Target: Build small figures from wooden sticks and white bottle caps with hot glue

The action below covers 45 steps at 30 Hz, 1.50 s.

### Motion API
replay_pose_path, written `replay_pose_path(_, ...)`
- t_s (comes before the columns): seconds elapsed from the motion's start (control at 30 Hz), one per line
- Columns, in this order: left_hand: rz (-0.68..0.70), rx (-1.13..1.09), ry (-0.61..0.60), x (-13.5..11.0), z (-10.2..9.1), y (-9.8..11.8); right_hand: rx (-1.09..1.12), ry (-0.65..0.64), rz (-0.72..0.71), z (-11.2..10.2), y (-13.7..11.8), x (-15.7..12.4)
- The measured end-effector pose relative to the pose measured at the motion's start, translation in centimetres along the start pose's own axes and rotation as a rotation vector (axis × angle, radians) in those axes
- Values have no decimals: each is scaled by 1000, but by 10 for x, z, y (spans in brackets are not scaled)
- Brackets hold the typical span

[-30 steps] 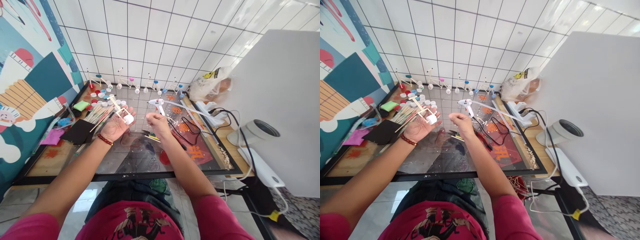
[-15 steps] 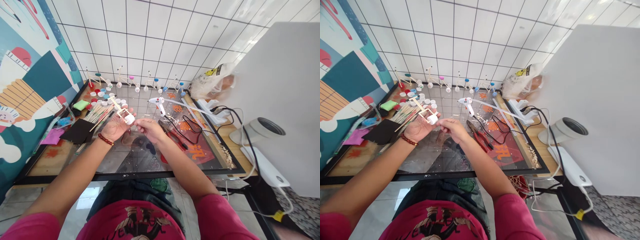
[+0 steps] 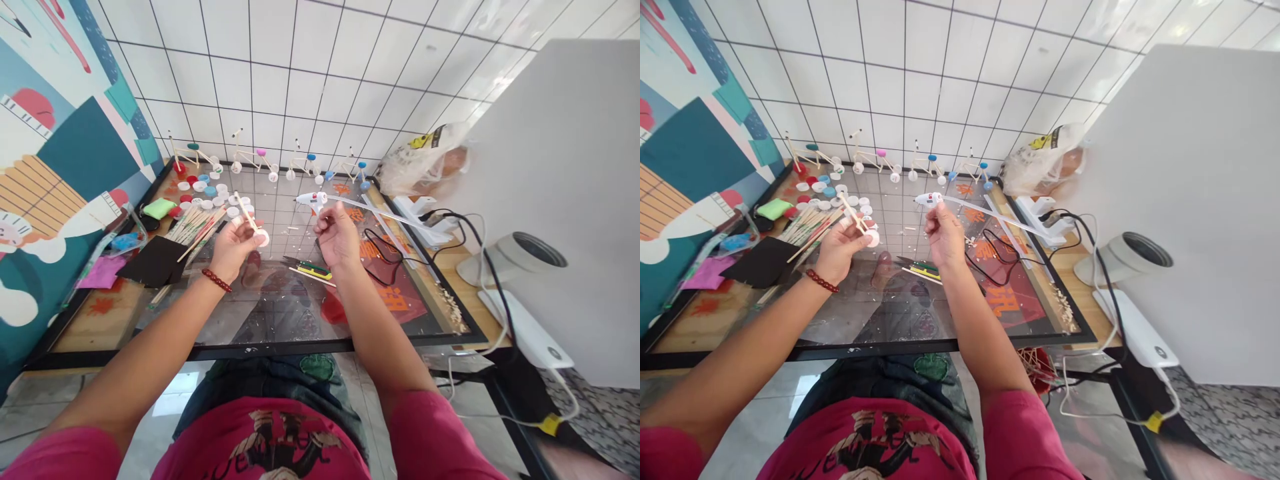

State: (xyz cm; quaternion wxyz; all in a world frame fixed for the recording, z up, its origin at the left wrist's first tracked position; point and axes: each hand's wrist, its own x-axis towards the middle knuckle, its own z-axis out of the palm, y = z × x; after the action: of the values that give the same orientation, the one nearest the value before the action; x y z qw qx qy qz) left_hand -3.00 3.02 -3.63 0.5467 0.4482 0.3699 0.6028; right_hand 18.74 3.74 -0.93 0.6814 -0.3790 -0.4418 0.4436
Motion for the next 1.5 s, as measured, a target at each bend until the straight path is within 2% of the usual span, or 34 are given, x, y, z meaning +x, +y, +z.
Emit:
replay_pose_path(0.07,-16,-121,-40,-2,1,8,-88,-120,5,8,5,-8)
replay_pose_path(0.13,-11,-160,-103,-5,3,15,-121,-291,59,20,11,-19)
replay_pose_path(0.2,5,-132,-157,-9,6,20,-77,-440,168,33,16,-30)
replay_pose_path(0.3,15,-89,-191,-12,10,22,-6,-561,333,42,17,-39)
replay_pose_path(0.37,57,-114,-132,-8,8,22,-15,-560,375,36,11,-35)
replay_pose_path(0.47,125,-196,11,2,0,20,-8,-410,284,17,-2,-20)
replay_pose_path(0.53,80,-253,44,7,-6,17,75,-308,245,8,-7,-12)
replay_pose_path(0.63,-60,-279,9,6,-7,12,240,-235,391,11,-6,-11)
replay_pose_path(0.73,-102,-216,-70,-3,3,9,360,-242,592,27,-1,-21)
replay_pose_path(0.87,-39,-153,-159,-13,15,11,418,-301,716,44,5,-37)
replay_pose_path(0.93,-41,-139,-117,-13,17,11,407,-345,744,48,9,-42)
replay_pose_path(1.03,-80,-164,-4,-9,14,10,276,-426,782,48,14,-43)
replay_pose_path(1.1,-97,-205,56,-6,11,9,193,-429,752,42,12,-37)
replay_pose_path(1.17,-114,-235,93,-3,8,9,224,-355,607,28,1,-25)
replay_pose_path(1.27,-161,-235,109,-1,4,10,388,-164,198,-6,-27,-4)
replay_pose_path(1.37,-219,-218,92,-1,4,9,328,-5,-129,-32,-47,10)
replay_pose_path(1.43,-275,-179,35,-4,5,8,180,19,-182,-36,-44,11)
replay_pose_path(1.5,-318,-107,-35,-7,7,8,7,-47,-99,-26,-31,6)
